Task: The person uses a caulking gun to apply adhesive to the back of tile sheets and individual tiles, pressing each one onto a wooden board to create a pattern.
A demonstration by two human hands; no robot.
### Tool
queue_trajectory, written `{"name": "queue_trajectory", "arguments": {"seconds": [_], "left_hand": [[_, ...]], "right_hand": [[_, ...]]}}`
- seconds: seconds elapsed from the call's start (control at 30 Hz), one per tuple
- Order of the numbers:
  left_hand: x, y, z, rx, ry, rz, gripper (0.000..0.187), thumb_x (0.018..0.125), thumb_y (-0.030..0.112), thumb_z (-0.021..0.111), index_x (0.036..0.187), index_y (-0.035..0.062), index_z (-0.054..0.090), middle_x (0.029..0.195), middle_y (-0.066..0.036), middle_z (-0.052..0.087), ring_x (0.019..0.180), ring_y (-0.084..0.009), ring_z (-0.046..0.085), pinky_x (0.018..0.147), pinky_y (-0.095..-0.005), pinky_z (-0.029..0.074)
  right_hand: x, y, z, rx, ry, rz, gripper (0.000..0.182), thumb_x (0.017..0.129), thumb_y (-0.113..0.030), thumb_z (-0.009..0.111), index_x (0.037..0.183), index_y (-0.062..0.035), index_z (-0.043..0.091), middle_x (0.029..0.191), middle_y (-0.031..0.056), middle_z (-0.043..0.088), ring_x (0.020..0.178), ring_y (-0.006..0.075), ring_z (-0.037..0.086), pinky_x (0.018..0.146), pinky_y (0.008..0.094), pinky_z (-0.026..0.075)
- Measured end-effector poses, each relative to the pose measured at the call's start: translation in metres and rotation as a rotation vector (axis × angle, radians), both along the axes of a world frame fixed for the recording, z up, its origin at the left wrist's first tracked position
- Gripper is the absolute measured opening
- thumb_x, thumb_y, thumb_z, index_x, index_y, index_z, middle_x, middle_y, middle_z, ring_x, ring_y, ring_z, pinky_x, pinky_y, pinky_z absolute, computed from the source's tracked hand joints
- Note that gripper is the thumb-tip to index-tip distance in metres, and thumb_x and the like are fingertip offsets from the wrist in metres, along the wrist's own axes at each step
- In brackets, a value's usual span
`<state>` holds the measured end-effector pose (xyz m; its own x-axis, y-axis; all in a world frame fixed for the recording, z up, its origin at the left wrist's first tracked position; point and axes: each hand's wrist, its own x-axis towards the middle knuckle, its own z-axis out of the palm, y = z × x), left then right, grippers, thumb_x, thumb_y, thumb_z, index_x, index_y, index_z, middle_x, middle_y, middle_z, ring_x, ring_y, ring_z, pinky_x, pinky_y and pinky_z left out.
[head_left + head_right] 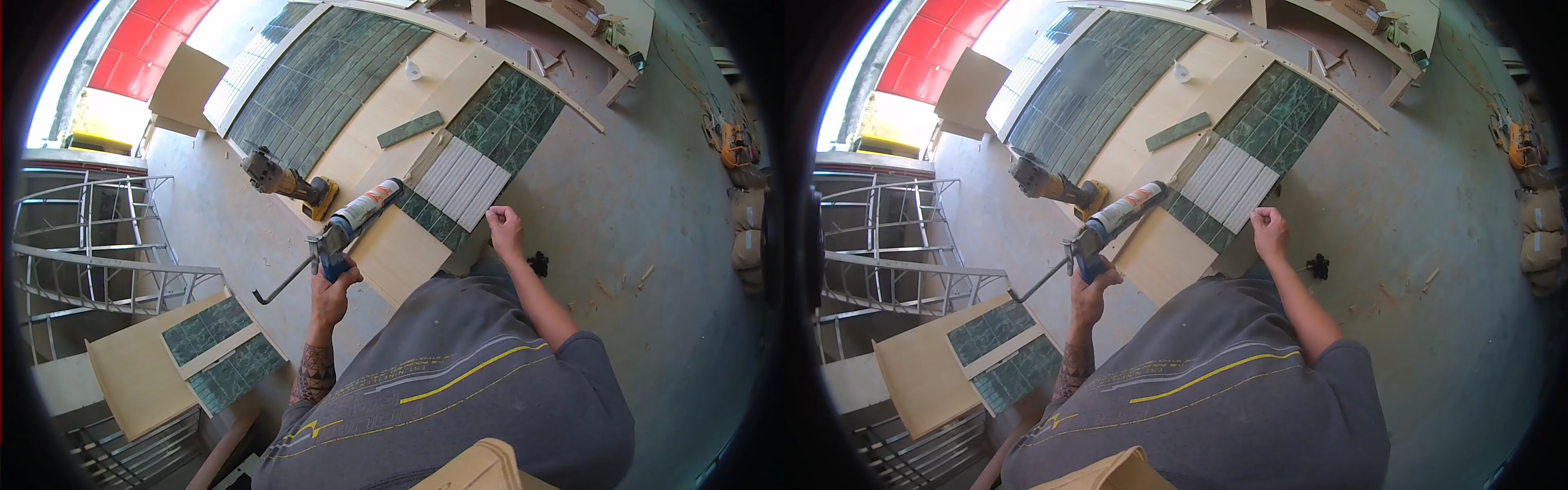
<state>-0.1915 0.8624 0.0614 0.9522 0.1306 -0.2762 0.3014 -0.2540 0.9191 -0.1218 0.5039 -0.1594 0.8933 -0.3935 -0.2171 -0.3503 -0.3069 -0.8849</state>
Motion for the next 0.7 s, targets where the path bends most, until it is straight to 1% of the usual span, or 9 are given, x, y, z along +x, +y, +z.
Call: {"name": "queue_trajectory", "arguments": {"seconds": [0.23, 0.3, 0.37, 0.4, 0.47, 0.53, 0.6, 0.63, 0.7], "left_hand": [[0.004, -0.002, 0.016, -0.092, 0.016, -0.033, 0.011, 0.081, 0.012, 0.067, 0.085, 0.0019, 0.069, 0.081, -0.004, 0.070, 0.075, -0.0117, 0.063, 0.071, -0.0269, 0.047], [0.008, 0.001, 0.014, -0.117, 0.055, -0.142, 0.013, 0.085, 0.007, 0.067, 0.095, -0.0004, 0.064, 0.084, -0.006, 0.068, 0.080, -0.0154, 0.067, 0.078, -0.0311, 0.055], [0.009, -0.007, 0.015, -0.128, 0.078, -0.127, 0.012, 0.086, 0.007, 0.067, 0.095, -0.0006, 0.064, 0.083, -0.006, 0.067, 0.079, -0.0154, 0.067, 0.077, -0.0313, 0.055], [0.010, -0.010, 0.016, -0.141, 0.102, -0.113, 0.012, 0.086, 0.007, 0.067, 0.095, -0.0007, 0.064, 0.083, -0.006, 0.067, 0.079, -0.0153, 0.067, 0.077, -0.0314, 0.056], [0.007, -0.008, 0.010, -0.166, 0.119, -0.090, 0.012, 0.087, 0.007, 0.067, 0.095, -0.0007, 0.064, 0.082, -0.006, 0.066, 0.078, -0.0156, 0.067, 0.076, -0.0317, 0.057], [0.009, -0.008, 0.010, -0.188, 0.140, -0.074, 0.012, 0.087, 0.007, 0.067, 0.095, -0.0008, 0.064, 0.082, -0.006, 0.066, 0.077, -0.0159, 0.068, 0.076, -0.0320, 0.057], [0.010, -0.008, 0.016, -0.164, 0.112, -0.054, 0.013, 0.082, 0.010, 0.067, 0.092, 0.0014, 0.067, 0.080, -0.004, 0.070, 0.071, -0.0122, 0.064, 0.065, -0.0244, 0.047], [0.013, -0.008, 0.020, -0.160, 0.109, -0.055, 0.013, 0.082, 0.010, 0.067, 0.092, 0.0014, 0.067, 0.080, -0.004, 0.070, 0.071, -0.0122, 0.064, 0.065, -0.0244, 0.047], [0.022, -0.009, 0.027, -0.094, 0.093, -0.118, 0.012, 0.087, 0.007, 0.067, 0.095, -0.0012, 0.065, 0.082, -0.006, 0.066, 0.075, -0.0168, 0.068, 0.076, -0.0321, 0.058]], "right_hand": [[-0.009, -0.005, -0.002, 0.027, 0.004, -0.029, 0.027, 0.094, -0.029, 0.075, 0.104, -0.0034, 0.075, 0.091, 0.0096, 0.076, 0.085, 0.0213, 0.073, 0.079, 0.0358, 0.056], [-0.011, -0.005, -0.005, 0.041, 0.000, -0.035, 0.027, 0.094, -0.028, 0.075, 0.104, -0.0034, 0.075, 0.091, 0.0093, 0.076, 0.085, 0.0209, 0.073, 0.079, 0.0356, 0.056], [-0.010, -0.004, -0.005, 0.036, -0.063, -0.041, 0.021, 0.095, -0.021, 0.075, 0.104, -0.0017, 0.074, 0.083, 0.0032, 0.072, 0.074, 0.0105, 0.065, 0.070, 0.0288, 0.053], [-0.010, -0.004, -0.002, 0.038, -0.064, -0.043, 0.021, 0.095, -0.021, 0.075, 0.104, -0.0017, 0.074, 0.083, 0.0032, 0.072, 0.074, 0.0105, 0.065, 0.070, 0.0288, 0.053], [-0.010, -0.006, 0.002, 0.050, 0.003, -0.024, 0.025, 0.095, -0.028, 0.075, 0.103, -0.0044, 0.075, 0.089, 0.0080, 0.076, 0.082, 0.0200, 0.073, 0.078, 0.0353, 0.056], [-0.010, -0.006, -0.007, 0.071, -0.014, -0.037, 0.025, 0.095, -0.027, 0.075, 0.103, -0.0044, 0.075, 0.089, 0.0079, 0.076, 0.082, 0.0197, 0.073, 0.077, 0.0352, 0.056], [-0.011, -0.008, -0.013, 0.090, -0.034, -0.038, 0.024, 0.094, -0.027, 0.075, 0.103, -0.0043, 0.075, 0.089, 0.0077, 0.076, 0.081, 0.0194, 0.073, 0.077, 0.0351, 0.056], [-0.011, -0.009, -0.014, 0.082, -0.022, -0.030, 0.024, 0.094, -0.027, 0.076, 0.103, -0.0044, 0.074, 0.089, 0.0077, 0.076, 0.081, 0.0193, 0.073, 0.076, 0.0350, 0.056], [-0.010, -0.010, -0.014, 0.078, -0.010, -0.031, 0.024, 0.094, -0.027, 0.076, 0.102, -0.0044, 0.074, 0.088, 0.0076, 0.076, 0.081, 0.0192, 0.073, 0.076, 0.0350, 0.056]]}}
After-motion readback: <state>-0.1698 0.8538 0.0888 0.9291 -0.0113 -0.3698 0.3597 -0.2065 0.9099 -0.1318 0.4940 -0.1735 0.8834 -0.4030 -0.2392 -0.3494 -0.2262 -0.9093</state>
